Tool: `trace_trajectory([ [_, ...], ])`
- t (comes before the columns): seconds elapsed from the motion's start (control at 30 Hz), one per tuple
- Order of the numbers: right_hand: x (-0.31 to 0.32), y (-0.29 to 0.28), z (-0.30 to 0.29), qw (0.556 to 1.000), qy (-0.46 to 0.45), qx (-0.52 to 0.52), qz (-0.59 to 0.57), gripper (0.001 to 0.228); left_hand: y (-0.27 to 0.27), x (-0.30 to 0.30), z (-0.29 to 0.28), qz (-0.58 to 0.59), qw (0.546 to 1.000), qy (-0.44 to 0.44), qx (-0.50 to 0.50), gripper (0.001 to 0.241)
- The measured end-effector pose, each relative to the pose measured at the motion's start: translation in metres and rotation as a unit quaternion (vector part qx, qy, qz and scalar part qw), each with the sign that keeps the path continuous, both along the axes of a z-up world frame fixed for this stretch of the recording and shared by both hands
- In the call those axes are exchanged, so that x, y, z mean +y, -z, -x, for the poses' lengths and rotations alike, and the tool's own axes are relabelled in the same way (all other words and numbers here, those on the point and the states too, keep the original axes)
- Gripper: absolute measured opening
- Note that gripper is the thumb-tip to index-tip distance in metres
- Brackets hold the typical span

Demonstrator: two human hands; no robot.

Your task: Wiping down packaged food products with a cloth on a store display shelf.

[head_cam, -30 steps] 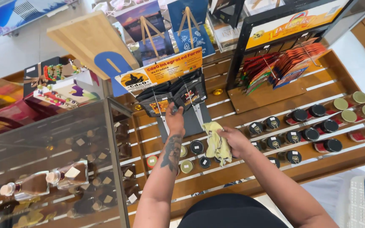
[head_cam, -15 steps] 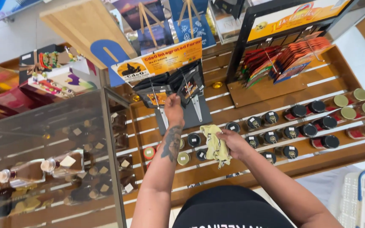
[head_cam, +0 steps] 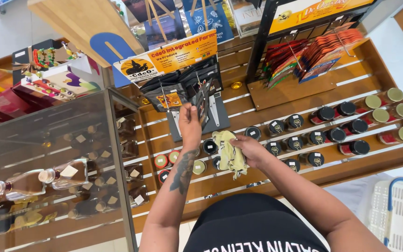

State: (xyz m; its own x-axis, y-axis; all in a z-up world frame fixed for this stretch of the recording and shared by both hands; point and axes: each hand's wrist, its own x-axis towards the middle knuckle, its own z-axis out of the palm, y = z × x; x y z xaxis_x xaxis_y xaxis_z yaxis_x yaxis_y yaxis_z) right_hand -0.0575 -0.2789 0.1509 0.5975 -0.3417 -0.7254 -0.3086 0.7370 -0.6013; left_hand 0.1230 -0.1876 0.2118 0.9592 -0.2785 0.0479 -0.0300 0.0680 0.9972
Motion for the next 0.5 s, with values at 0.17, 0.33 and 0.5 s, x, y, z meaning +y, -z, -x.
trace_trajectory([
  [0.17,-0.002,-0.001,-0.001,1.0,-0.003,-0.001,0.003,0.037,-0.004,0.004,0.012,-0.044,0.998,0.04,-0.034,0.009],
  [0.33,-0.005,-0.013,0.004,1.0,0.004,-0.001,0.006,0.036,0.001,0.007,0.024,-0.044,0.998,0.035,-0.035,0.01],
  [0.5,-0.006,-0.022,0.014,1.0,0.01,-0.005,0.016,0.036,0.012,0.02,0.024,0.029,1.0,-0.002,0.001,0.003],
])
